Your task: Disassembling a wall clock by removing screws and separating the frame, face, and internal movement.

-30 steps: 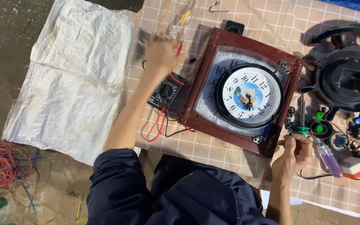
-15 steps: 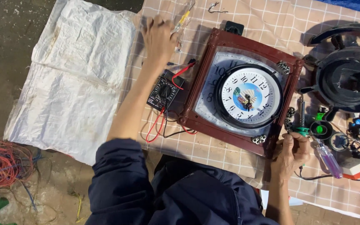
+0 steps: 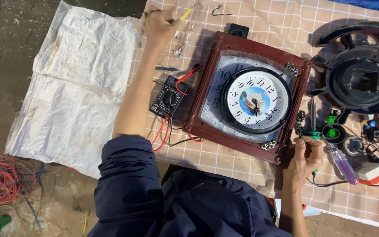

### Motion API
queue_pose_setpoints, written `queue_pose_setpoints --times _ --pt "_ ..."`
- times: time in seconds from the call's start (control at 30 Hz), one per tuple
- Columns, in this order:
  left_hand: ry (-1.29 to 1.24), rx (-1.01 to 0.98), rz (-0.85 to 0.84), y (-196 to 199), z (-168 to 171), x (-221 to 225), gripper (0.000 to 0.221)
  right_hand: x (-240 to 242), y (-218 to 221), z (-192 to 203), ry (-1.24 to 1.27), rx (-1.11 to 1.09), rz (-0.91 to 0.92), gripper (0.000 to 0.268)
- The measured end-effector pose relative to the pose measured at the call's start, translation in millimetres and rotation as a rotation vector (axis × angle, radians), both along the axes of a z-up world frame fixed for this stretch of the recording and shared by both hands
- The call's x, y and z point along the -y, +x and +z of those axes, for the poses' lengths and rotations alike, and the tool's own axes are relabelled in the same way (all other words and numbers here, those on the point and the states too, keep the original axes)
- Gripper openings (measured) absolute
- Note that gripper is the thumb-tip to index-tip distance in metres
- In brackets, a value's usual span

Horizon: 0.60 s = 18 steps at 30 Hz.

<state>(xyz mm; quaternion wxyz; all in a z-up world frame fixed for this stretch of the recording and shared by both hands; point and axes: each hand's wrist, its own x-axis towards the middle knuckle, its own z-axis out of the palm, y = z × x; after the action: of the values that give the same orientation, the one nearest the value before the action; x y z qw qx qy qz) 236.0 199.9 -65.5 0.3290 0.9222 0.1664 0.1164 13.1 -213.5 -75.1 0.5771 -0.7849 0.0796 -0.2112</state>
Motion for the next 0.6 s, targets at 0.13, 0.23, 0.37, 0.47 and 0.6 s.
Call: queue_pose_setpoints --times 0.13,0.23,0.37,0.47,0.6 --pt "0.176 0.350 -0.065 11 -35 -20 0.015 -3 0 3 0.009 -0.007 -0.013 0.011" --pt "0.117 0.208 0.038 3 -23 -4 0.015 -3 0 3 0.018 0.000 -0.005 0.011" --pt "0.198 0.093 0.103 -14 -8 19 0.017 -1 0 -1 0.011 0.017 0.018 0.010" --pt "0.367 0.197 -0.026 -20 -9 24 0.031 -2 0 0 0.008 0.019 0.007 0.011" --pt "0.421 0.253 -0.167 -26 -12 29 0.009 -2 0 1 0.024 0.009 0.003 0.014"
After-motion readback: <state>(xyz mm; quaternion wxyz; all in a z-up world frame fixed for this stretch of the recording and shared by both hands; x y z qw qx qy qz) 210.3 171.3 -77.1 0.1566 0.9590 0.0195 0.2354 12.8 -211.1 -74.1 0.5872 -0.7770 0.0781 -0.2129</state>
